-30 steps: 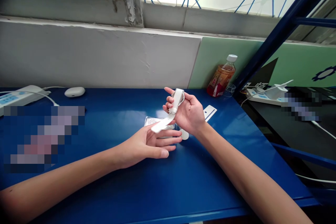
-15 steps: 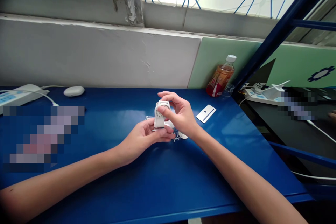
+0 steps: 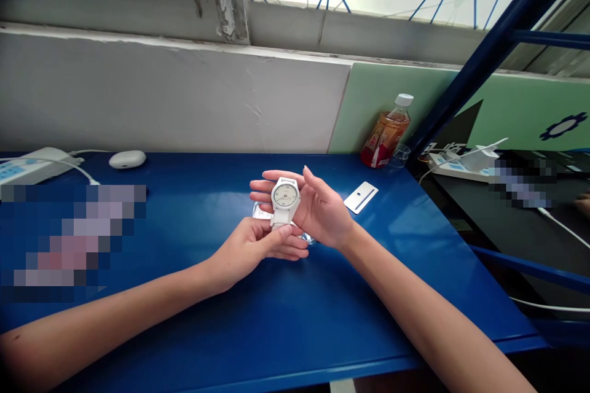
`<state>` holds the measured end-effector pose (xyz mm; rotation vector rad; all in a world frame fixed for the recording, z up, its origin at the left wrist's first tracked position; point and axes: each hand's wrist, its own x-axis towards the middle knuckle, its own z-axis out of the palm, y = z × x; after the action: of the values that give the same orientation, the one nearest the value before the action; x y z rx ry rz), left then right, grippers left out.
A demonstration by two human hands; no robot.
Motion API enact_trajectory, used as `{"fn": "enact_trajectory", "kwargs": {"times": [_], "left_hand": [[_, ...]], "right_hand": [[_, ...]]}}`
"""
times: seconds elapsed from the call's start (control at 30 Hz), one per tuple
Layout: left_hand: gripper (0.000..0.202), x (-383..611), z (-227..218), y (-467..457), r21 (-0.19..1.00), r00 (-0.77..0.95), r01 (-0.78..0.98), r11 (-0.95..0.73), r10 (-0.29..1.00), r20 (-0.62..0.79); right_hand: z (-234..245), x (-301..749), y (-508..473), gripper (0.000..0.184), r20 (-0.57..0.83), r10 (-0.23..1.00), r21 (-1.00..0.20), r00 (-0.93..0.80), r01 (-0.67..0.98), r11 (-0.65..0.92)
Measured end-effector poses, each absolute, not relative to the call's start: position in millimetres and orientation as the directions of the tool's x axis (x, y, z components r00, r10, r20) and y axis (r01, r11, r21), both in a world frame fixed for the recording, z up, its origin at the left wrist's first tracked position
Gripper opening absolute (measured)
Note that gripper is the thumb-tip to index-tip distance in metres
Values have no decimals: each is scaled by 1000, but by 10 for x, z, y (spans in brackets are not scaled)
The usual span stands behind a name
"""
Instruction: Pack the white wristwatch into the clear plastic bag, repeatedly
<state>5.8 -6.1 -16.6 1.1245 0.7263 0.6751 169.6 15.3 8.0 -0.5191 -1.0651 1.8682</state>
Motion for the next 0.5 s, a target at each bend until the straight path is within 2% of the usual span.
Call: {"fn": "enact_trajectory", "kwargs": {"times": [0.1,0.33,0.5], "left_hand": [[38,53,-171,-58,944,588,-109,313,786,-192],[39,53,-184,-45,933,572,-117,339,791,-215],[44,45,-158,-50,921,622,-120,370,751,-221]], "right_hand": [[82,1724,150,49,81,855,-851,-512,-482,-208],[78,1754,138,35,106,846,-828,-522,-518,-216],[91,1755,123,31,130,844,-822,-521,-532,-202]]}}
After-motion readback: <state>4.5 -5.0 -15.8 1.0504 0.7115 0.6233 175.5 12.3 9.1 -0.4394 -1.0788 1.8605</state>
